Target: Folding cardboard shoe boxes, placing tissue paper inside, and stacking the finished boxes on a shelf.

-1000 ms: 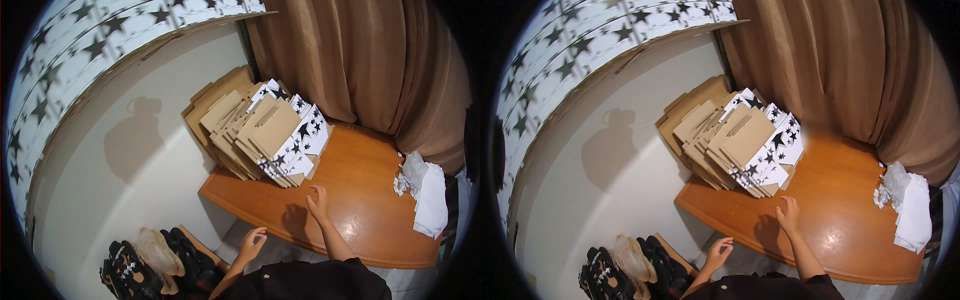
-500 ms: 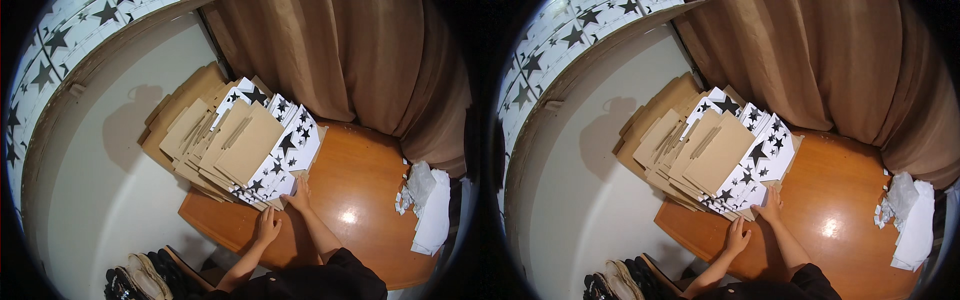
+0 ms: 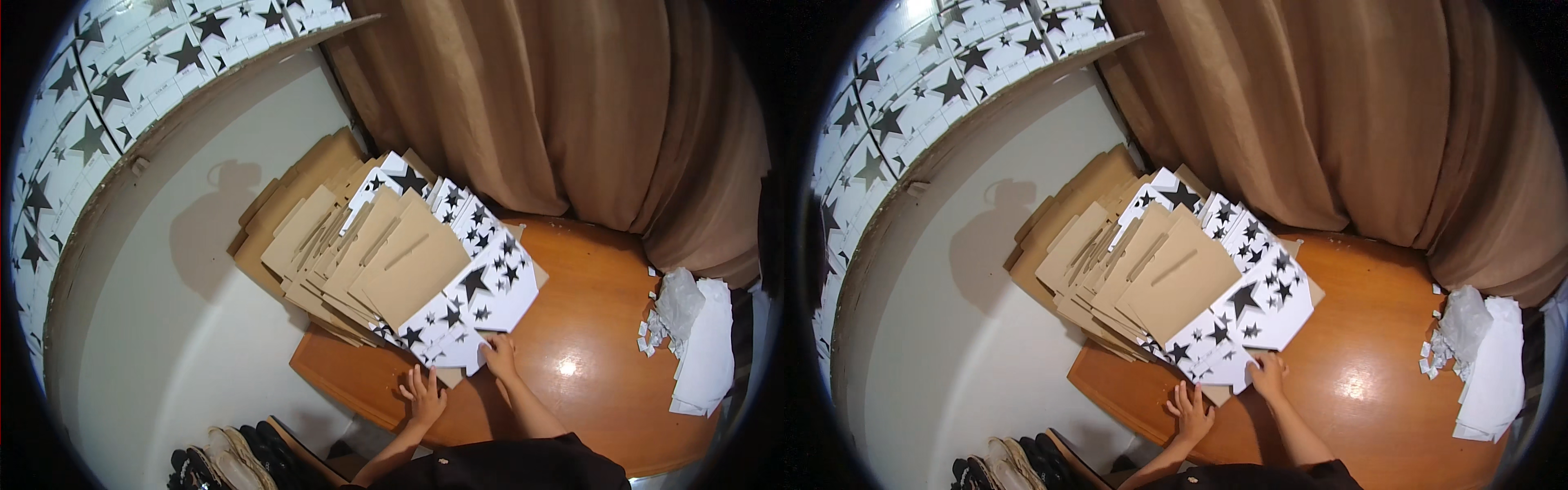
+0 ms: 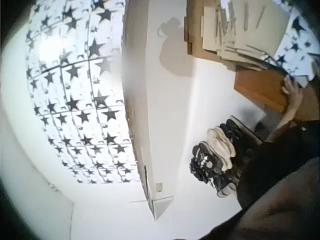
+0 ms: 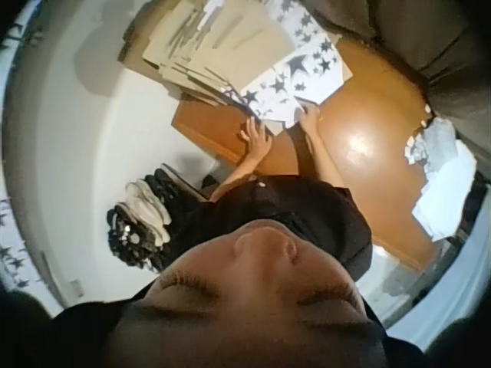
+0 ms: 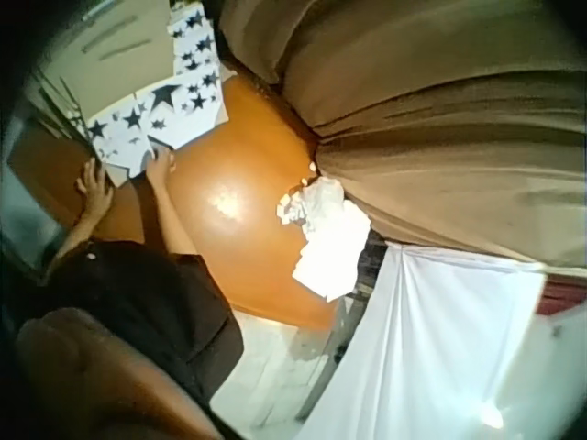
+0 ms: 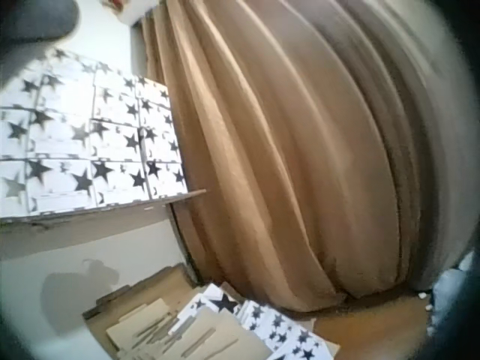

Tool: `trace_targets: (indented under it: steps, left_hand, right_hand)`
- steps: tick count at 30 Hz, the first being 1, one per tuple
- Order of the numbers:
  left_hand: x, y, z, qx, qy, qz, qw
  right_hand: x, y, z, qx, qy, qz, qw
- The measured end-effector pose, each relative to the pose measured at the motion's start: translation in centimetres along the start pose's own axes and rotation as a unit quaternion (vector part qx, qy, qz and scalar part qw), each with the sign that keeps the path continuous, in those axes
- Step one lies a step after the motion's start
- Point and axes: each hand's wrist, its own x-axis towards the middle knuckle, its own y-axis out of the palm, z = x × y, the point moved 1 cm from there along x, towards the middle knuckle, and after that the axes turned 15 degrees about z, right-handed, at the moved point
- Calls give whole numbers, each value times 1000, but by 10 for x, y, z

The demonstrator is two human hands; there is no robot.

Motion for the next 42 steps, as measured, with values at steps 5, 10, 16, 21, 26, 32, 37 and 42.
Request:
trace_targets:
  steps: [5,10,16,21,26,32,37,42]
  left_hand:
    - [-6,-11,7,70,94,-90,989]
    - [1,-61,-19,28,259,-69,963]
    - [16,-115,-68,-144,405,-89,899]
    - [23,-130,-91,-294,416,-66,858]
    - [37,-121,-84,-571,290,-32,767]
    - [51,-145,-102,-638,196,-13,744]
    - [64,-132,-113,-705,206,7,678]
    - [48,-142,-130,-765,234,42,598]
  right_hand:
    - [-80,-15,48,-70,19,-70,995]
    - [-132,-50,84,-58,-13,-101,993]
    - [-187,-108,120,-80,-63,-240,965]
    - [-248,-156,127,-115,-57,-434,892]
    - [-297,-172,108,-40,24,-544,838]
    - [-333,-178,79,122,-20,-528,840]
    - [-332,-184,68,193,36,-480,855]
    - [-316,-216,55,299,-1,-471,830]
